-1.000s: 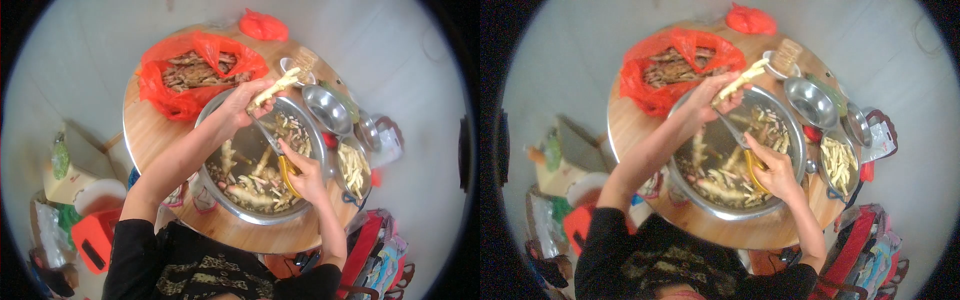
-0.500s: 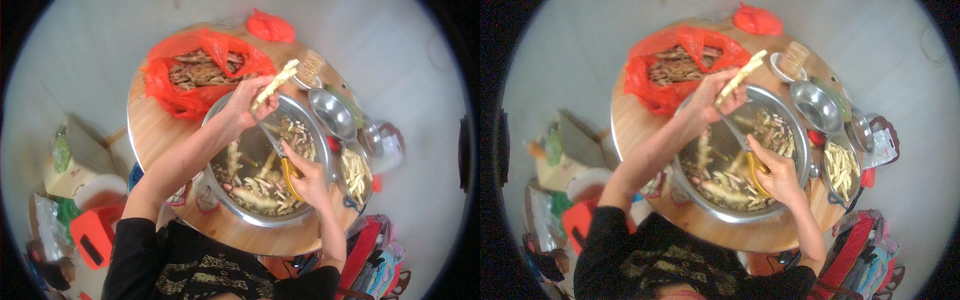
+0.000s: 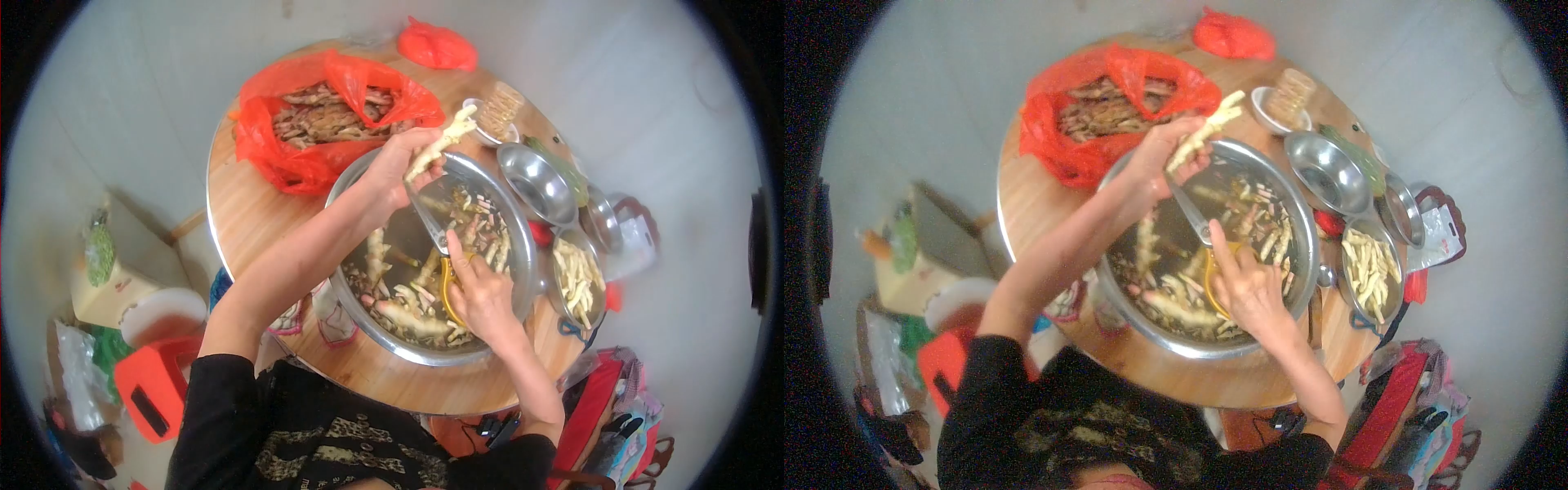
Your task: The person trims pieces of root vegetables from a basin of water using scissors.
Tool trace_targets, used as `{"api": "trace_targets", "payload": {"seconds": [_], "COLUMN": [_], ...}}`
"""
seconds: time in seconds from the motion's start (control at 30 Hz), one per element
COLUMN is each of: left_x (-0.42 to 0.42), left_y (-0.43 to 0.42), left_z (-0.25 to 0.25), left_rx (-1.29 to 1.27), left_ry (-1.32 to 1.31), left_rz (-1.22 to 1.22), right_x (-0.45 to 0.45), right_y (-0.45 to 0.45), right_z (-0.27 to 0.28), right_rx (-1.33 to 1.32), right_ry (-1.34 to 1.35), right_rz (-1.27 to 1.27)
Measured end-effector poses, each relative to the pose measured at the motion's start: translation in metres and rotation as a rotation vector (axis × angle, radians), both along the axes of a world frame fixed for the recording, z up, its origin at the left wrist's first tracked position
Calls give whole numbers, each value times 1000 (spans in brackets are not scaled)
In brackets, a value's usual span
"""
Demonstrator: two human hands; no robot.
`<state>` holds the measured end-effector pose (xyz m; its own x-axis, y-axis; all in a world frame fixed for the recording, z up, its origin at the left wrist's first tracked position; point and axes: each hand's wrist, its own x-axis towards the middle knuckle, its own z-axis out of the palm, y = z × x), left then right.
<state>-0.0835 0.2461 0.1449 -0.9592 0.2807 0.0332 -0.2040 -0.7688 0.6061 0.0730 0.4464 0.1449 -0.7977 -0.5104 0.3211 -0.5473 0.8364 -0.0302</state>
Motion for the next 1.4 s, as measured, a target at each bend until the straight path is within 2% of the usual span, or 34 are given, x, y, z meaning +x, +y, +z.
{"api": "trace_targets", "payload": {"seconds": [0.03,0.1,0.13,0.2,0.33,0.4,0.5,0.6,0.67,0.8,0.87,0.9,0.97,1.1,1.2,1.27,1.3,1.37,1.4], "left_x": [0,0,-2,-5,-3,-1,-1,-1,-3,8,10,8,3,1,0,-1,0,0,2], "left_y": [-1,-4,-5,-7,-8,-8,-9,-8,-7,-3,-4,-5,-9,-5,-4,-2,0,3,5], "left_z": [1,3,2,-1,-1,2,2,3,3,17,18,14,5,2,2,2,2,3,2], "left_rx": [63,129,180,235,333,359,428,466,424,330,403,403,568,726,653,396,396,-136,-267], "left_ry": [-44,-83,-89,-97,-83,-104,-152,-165,-52,-62,-83,-84,-28,-4,-65,-63,-71,-194,-157], "left_rz": [-33,-57,-90,-126,-234,-262,-261,-268,-277,-149,-158,-158,-357,-413,-316,-220,-225,-128,-126], "right_x": [-1,-10,-14,-21,-25,-19,-13,-24,-30,-32,-31,-29,-26,-17,-14,-9,-8,-10,-7], "right_y": [2,8,9,10,12,10,10,15,21,15,7,8,8,10,15,17,20,30,32], "right_z": [1,4,4,5,12,13,6,13,9,13,-3,-2,2,2,7,10,9,11,17], "right_rx": [0,-288,-288,-458,-397,-191,-143,-334,-505,-357,-434,-434,-396,-317,-253,-144,-146,-134,-98], "right_ry": [1,-112,-109,-82,-11,-2,-59,-85,-146,-145,1,0,-31,-20,-38,-9,-15,6,-23], "right_rz": [-8,167,170,278,215,106,126,208,176,64,258,258,255,257,207,205,198,187,125]}}
